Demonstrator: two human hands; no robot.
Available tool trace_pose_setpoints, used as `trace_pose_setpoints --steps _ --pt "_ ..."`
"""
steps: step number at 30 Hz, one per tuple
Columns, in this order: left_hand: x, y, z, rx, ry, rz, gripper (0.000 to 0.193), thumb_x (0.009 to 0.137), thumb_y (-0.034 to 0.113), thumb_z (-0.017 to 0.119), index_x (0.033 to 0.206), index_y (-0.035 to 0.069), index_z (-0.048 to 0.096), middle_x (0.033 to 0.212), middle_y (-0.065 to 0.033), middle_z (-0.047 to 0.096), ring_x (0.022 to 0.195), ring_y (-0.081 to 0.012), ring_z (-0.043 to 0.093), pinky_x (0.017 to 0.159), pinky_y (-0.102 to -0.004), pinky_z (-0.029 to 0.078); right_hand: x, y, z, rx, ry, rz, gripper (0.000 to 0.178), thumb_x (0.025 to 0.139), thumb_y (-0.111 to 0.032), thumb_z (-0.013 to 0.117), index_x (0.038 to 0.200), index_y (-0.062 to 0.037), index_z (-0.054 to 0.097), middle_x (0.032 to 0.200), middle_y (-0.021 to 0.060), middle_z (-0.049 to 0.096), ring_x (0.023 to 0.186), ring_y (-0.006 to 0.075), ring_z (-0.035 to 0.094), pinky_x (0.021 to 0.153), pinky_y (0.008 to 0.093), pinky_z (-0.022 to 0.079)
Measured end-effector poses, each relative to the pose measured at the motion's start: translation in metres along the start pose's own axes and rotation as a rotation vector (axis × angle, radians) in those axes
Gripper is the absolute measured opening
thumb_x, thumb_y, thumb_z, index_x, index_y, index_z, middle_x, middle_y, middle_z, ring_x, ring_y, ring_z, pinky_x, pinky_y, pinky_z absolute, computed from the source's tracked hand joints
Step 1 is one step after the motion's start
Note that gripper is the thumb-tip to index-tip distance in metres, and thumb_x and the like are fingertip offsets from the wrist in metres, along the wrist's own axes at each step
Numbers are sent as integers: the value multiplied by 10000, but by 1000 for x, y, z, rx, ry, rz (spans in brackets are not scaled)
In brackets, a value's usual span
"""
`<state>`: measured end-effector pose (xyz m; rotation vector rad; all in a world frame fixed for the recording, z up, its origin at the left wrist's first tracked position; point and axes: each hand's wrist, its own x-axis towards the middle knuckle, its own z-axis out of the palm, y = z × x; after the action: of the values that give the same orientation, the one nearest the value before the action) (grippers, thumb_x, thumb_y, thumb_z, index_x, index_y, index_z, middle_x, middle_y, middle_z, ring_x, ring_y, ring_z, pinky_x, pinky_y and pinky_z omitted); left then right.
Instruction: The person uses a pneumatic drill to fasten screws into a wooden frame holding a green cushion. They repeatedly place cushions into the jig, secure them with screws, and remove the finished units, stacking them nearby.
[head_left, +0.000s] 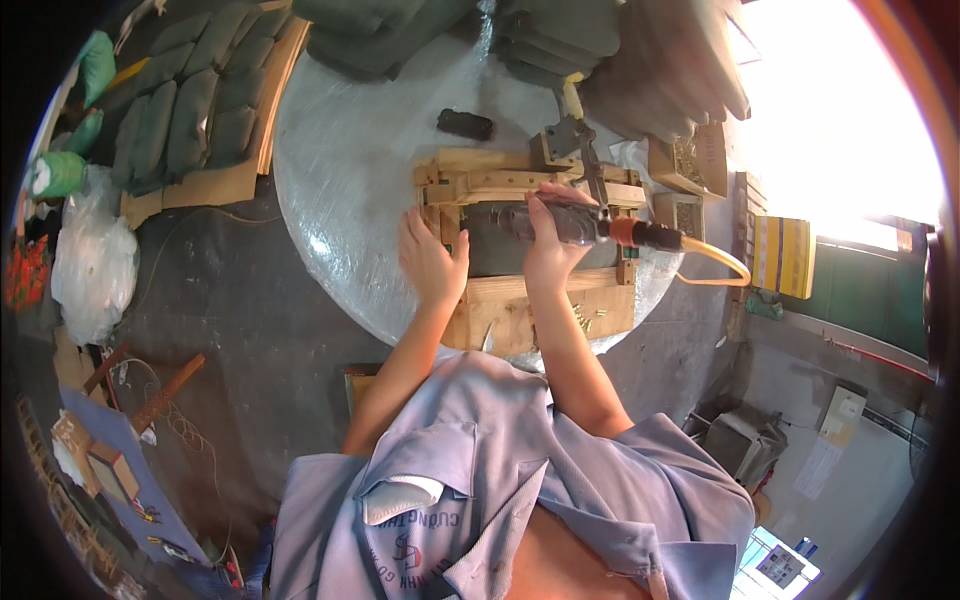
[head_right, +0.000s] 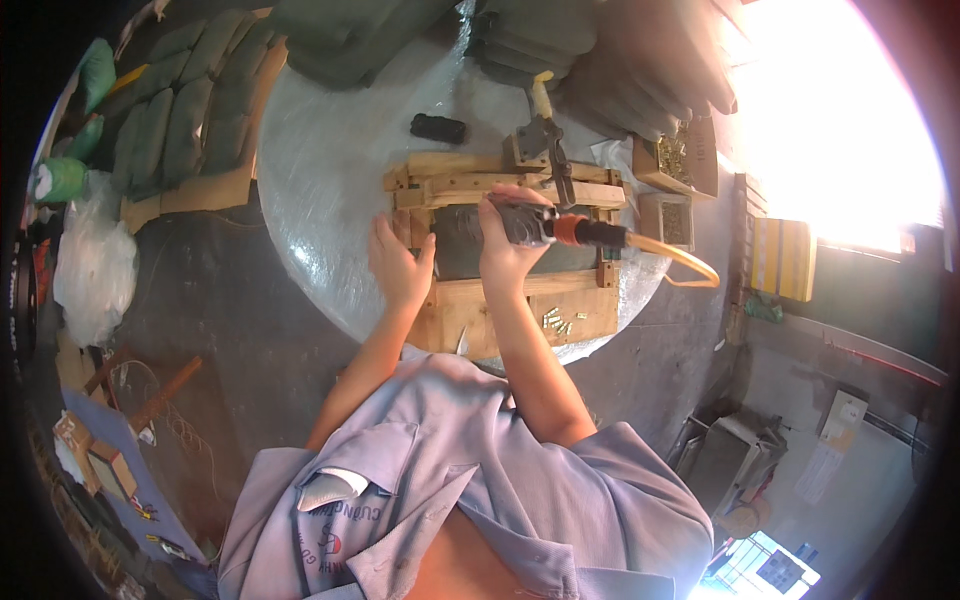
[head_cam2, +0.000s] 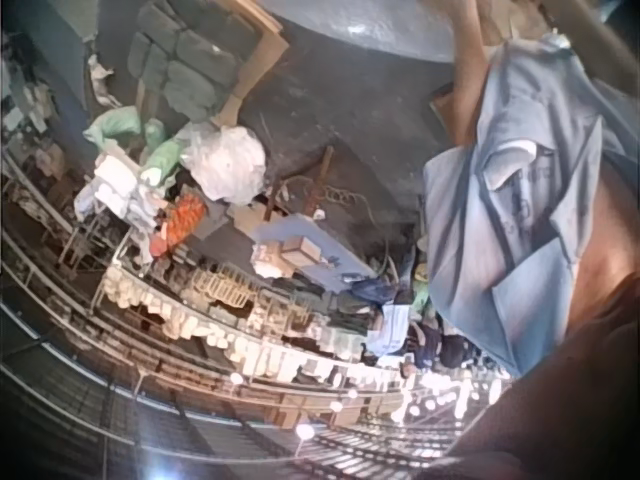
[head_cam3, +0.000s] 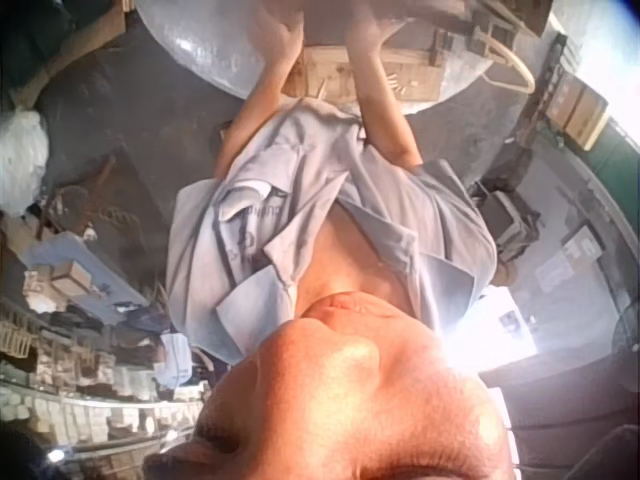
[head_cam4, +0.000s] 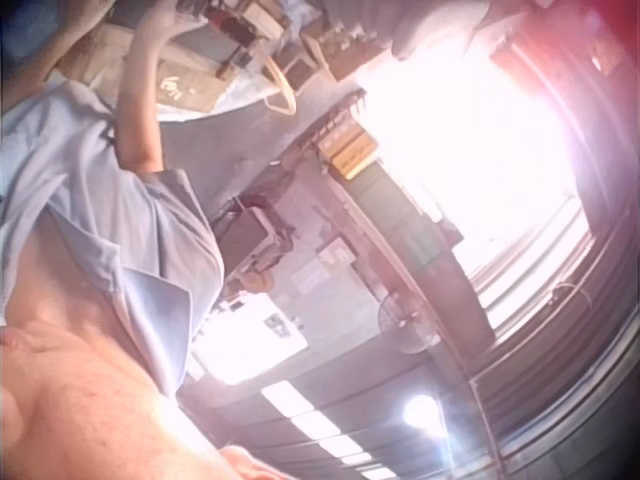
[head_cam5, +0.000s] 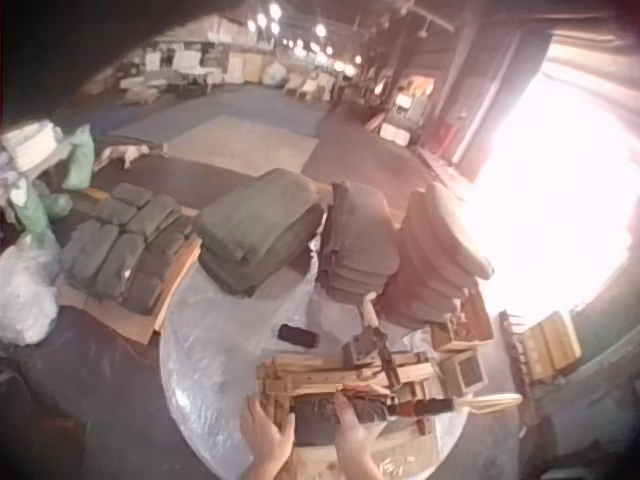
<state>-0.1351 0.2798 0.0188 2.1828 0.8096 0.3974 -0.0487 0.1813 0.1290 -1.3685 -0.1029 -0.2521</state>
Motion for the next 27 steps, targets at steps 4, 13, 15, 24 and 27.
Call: trace_pose_setpoints --steps 4,13,15,24,27 --pt "-4 -27 26 67 -113 -104 1045 923 497 804 1637 -71 295 1601 -332 432 1509 -482 401 1253 -561 326 3 15 10 -93 -62 -10 375 865 109 776 1174 -4 595 1129 131 724 1009 200 717 953 352 582" --pt "-2 -37 33 -3 -142 -112 957 909 495 808 1555 -70 385 1526 -327 499 1459 -507 447 1220 -588 356 -1 20 22 -134 -125 -53 367 874 93 772 1179 1 591 1120 130 724 1003 189 714 918 344 586" --pt "-1 -36 33 -28 -144 -105 955 901 488 817 1548 -72 391 1513 -328 506 1451 -509 452 1210 -592 364 -7 23 22 -175 -139 -87 393 877 94 770 1203 2 571 1127 136 721 1005 192 713 918 346 588" --pt "-4 -44 39 -65 -94 -91 943 868 433 852 1528 -72 405 1448 -319 540 1372 -512 503 1150 -600 408 -18 43 15 -256 -410 -232 454 844 125 760 1196 -22 513 1094 150 690 977 193 689 886 347 590" --pt "-7 -43 38 -28 -78 -68 918 861 414 858 1508 -70 423 1425 -310 554 1345 -508 522 1129 -594 427 -15 44 20 -233 -427 -242 422 837 124 757 1173 -22 547 1097 143 700 988 198 700 900 345 587"
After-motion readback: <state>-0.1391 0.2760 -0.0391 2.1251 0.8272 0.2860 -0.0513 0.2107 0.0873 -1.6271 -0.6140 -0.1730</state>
